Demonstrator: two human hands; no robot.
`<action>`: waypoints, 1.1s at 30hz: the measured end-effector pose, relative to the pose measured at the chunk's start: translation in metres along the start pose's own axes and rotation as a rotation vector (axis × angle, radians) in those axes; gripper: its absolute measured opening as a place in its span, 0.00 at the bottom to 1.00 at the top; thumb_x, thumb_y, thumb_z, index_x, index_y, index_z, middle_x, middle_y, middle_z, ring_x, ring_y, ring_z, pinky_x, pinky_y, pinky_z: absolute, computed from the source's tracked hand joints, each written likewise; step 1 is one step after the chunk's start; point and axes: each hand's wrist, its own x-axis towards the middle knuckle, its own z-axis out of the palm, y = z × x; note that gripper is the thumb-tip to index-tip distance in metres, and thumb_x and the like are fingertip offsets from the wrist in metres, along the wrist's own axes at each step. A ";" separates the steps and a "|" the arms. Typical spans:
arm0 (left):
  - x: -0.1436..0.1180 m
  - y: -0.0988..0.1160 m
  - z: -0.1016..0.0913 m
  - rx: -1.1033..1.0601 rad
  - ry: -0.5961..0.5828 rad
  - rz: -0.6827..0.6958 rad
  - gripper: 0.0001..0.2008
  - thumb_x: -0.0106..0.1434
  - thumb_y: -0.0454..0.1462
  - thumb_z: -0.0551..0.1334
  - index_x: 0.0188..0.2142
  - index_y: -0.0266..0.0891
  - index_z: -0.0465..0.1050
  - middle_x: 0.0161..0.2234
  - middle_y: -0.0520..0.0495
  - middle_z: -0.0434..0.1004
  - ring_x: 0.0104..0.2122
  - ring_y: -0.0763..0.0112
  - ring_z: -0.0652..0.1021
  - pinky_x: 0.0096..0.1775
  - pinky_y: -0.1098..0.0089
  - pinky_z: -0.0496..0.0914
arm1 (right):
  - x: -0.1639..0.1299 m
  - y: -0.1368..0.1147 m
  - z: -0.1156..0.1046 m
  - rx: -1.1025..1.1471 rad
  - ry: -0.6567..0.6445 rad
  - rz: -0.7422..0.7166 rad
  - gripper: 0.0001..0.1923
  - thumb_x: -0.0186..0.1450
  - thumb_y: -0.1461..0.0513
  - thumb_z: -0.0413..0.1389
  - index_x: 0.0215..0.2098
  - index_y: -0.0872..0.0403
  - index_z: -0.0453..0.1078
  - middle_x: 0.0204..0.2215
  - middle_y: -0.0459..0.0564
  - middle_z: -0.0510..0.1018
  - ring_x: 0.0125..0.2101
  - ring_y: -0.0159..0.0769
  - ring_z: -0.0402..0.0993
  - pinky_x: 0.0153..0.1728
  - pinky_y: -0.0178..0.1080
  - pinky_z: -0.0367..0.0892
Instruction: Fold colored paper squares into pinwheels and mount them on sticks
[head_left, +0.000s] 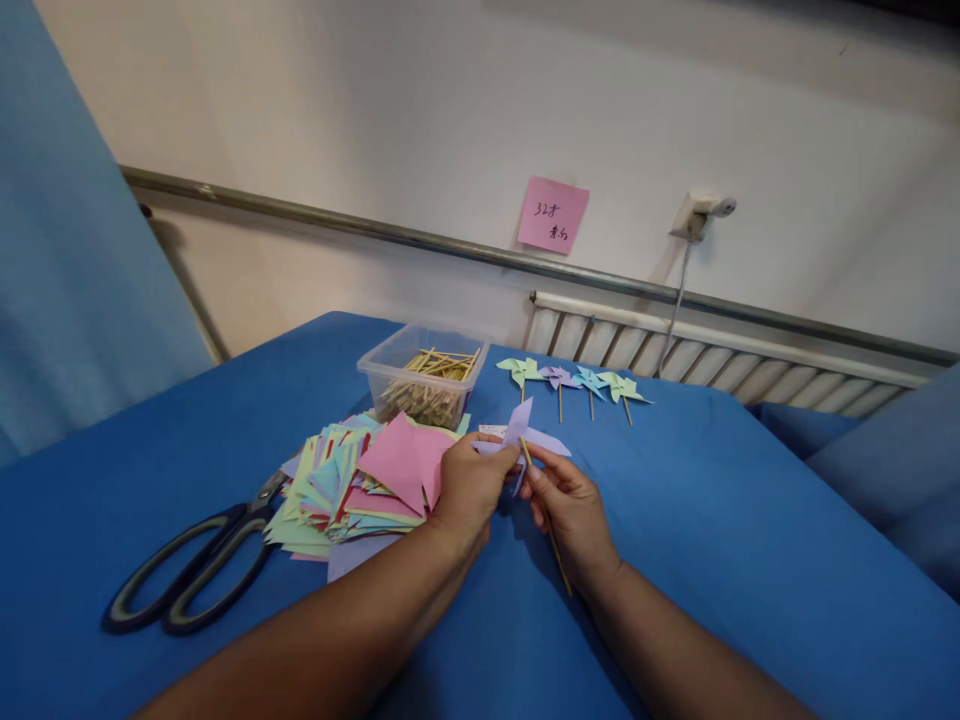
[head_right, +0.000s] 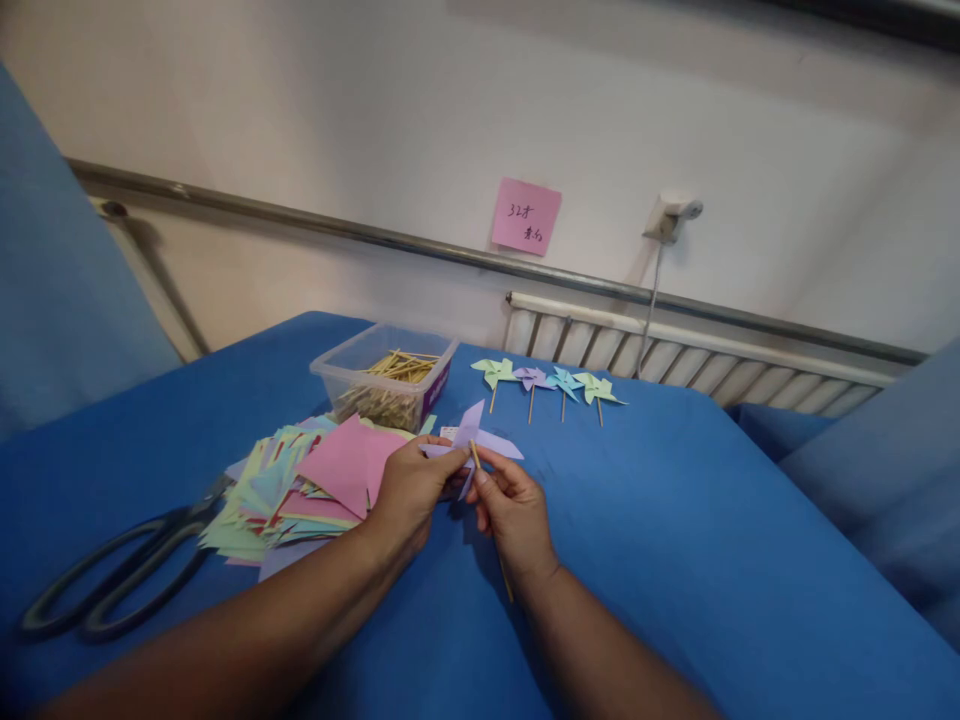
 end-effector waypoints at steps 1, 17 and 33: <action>0.000 0.000 0.000 -0.002 -0.002 -0.001 0.12 0.40 0.38 0.68 0.24 0.36 0.68 0.14 0.56 0.69 0.14 0.75 0.70 0.19 0.75 0.62 | 0.000 0.001 0.000 -0.003 0.005 -0.002 0.21 0.57 0.54 0.59 0.47 0.55 0.70 0.20 0.42 0.72 0.11 0.21 0.58 0.10 0.27 0.52; 0.001 -0.003 0.000 0.035 0.028 0.038 0.11 0.40 0.38 0.68 0.21 0.37 0.69 0.15 0.56 0.70 0.15 0.76 0.70 0.19 0.76 0.61 | 0.002 0.003 0.001 -0.032 0.061 -0.023 0.19 0.56 0.53 0.60 0.40 0.57 0.71 0.19 0.43 0.74 0.10 0.22 0.59 0.10 0.27 0.51; -0.001 -0.001 0.002 -0.024 -0.002 0.020 0.10 0.40 0.36 0.68 0.22 0.38 0.68 0.15 0.55 0.71 0.15 0.73 0.72 0.20 0.75 0.64 | 0.001 0.000 0.005 -0.083 0.137 -0.040 0.17 0.54 0.55 0.62 0.38 0.56 0.73 0.18 0.43 0.74 0.10 0.23 0.59 0.10 0.28 0.53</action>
